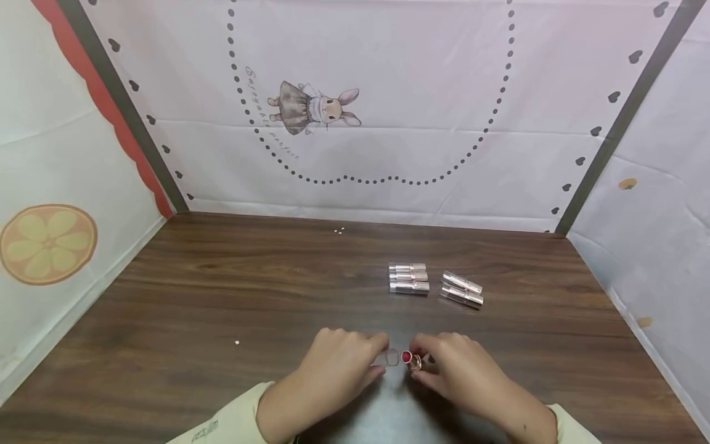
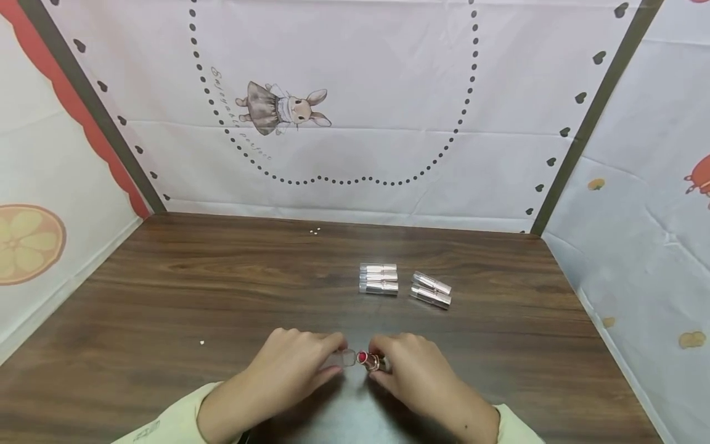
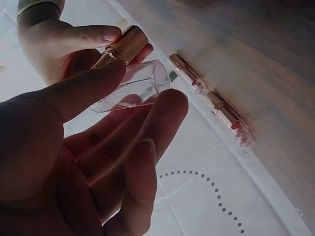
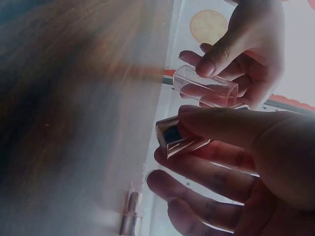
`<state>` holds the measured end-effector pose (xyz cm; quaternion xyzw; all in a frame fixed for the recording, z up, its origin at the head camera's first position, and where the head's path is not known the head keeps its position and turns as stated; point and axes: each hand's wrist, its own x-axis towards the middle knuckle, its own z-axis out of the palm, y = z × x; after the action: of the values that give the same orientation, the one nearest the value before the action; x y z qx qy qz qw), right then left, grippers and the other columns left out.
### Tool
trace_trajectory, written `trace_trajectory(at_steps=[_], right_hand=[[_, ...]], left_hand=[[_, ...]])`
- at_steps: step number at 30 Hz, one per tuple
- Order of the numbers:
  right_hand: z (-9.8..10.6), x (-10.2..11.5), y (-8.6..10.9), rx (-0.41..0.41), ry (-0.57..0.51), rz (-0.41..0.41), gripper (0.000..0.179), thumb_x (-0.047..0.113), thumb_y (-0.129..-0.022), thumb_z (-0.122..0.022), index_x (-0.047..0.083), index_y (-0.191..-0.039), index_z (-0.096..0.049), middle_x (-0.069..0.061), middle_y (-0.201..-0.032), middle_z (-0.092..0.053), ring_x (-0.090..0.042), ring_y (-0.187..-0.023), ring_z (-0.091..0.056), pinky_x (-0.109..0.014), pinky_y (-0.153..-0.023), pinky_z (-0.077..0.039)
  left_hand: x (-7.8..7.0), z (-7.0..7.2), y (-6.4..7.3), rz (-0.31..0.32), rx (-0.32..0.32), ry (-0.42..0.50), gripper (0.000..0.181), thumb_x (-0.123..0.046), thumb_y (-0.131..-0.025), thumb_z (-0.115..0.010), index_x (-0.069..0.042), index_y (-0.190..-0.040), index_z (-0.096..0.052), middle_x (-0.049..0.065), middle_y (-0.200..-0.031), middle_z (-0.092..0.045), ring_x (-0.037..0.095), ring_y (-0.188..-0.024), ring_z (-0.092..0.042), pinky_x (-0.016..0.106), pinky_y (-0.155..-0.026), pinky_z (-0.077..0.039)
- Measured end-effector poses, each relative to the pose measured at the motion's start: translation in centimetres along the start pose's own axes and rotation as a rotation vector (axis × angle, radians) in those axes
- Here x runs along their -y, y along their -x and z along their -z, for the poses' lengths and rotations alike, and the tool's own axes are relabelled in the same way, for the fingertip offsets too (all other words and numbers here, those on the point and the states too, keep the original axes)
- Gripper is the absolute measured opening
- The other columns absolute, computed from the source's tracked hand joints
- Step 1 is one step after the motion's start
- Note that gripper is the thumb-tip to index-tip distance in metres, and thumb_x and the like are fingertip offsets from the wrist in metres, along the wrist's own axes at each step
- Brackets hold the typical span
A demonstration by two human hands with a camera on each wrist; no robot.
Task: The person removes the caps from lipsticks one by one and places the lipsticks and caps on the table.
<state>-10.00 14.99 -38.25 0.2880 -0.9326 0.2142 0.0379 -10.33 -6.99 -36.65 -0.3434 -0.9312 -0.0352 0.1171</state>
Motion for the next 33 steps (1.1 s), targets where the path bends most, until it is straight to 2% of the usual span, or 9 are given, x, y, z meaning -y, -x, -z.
trace_trajectory(at_steps=[4, 10, 17, 24, 28, 33], right_hand=[[-0.2, -0.2, -0.2, 0.030, -0.086, -0.015, 0.019, 0.018, -0.079, -0.083, 0.020, -0.092, -0.069, 0.010, -0.087, -0.074, -0.004, -0.077, -0.070, -0.023, -0.067, -0.055], [-0.4, -0.4, -0.4, 0.067, -0.144, -0.044, 0.020, 0.017, -0.080, -0.083, 0.019, -0.094, -0.070, 0.009, -0.087, -0.074, -0.002, -0.077, -0.069, -0.021, -0.068, -0.054], [-1.0, -0.6, -0.5, 0.092, -0.200, -0.078, 0.021, 0.018, -0.079, -0.083, 0.022, -0.095, -0.069, 0.016, -0.078, -0.066, 0.005, -0.066, -0.054, -0.020, -0.060, -0.045], [-2.0, -0.8, -0.4, 0.097, -0.220, -0.060, 0.021, 0.019, -0.078, -0.084, 0.024, -0.091, -0.068, 0.015, -0.077, -0.058, 0.001, -0.066, -0.051, -0.019, -0.059, -0.042], [-2.3, -0.9, -0.4, 0.097, -0.246, -0.059, 0.021, 0.016, -0.077, -0.084, 0.023, -0.090, -0.068, 0.013, -0.073, -0.054, 0.002, -0.064, -0.048, -0.018, -0.056, -0.041], [-2.4, -1.1, -0.6, 0.126, -0.299, -0.071, 0.019, 0.014, -0.080, -0.082, 0.021, -0.088, -0.067, 0.017, -0.065, -0.056, 0.006, -0.058, -0.049, -0.018, -0.054, -0.043]], left_hand=[[0.1, -0.2, -0.1, -0.003, 0.021, 0.016, 0.024, -0.038, -0.081, -0.080, -0.023, -0.094, -0.067, -0.009, -0.064, -0.066, 0.013, -0.049, -0.057, 0.028, -0.042, -0.032], [0.3, -0.6, -0.5, -0.012, 0.060, 0.075, 0.023, -0.037, -0.083, -0.079, -0.022, -0.096, -0.066, -0.010, -0.067, -0.066, 0.009, -0.050, -0.055, 0.025, -0.045, -0.035], [0.3, -1.2, -0.5, 0.003, 0.118, 0.105, 0.023, -0.037, -0.085, -0.077, -0.021, -0.095, -0.063, -0.010, -0.067, -0.065, 0.008, -0.050, -0.052, 0.025, -0.045, -0.034], [0.2, -2.1, -0.3, -0.023, 0.134, 0.103, 0.025, -0.039, -0.085, -0.076, -0.022, -0.088, -0.058, -0.011, -0.063, -0.057, 0.010, -0.051, -0.051, 0.027, -0.043, -0.033], [0.2, -2.4, -0.3, -0.023, 0.133, 0.105, 0.025, -0.040, -0.085, -0.076, -0.022, -0.088, -0.059, -0.011, -0.063, -0.058, 0.010, -0.051, -0.053, 0.027, -0.043, -0.033], [0.3, -2.5, -0.5, -0.009, 0.144, 0.106, 0.025, -0.039, -0.084, -0.077, -0.022, -0.089, -0.061, -0.011, -0.064, -0.060, 0.010, -0.052, -0.054, 0.027, -0.044, -0.034]])
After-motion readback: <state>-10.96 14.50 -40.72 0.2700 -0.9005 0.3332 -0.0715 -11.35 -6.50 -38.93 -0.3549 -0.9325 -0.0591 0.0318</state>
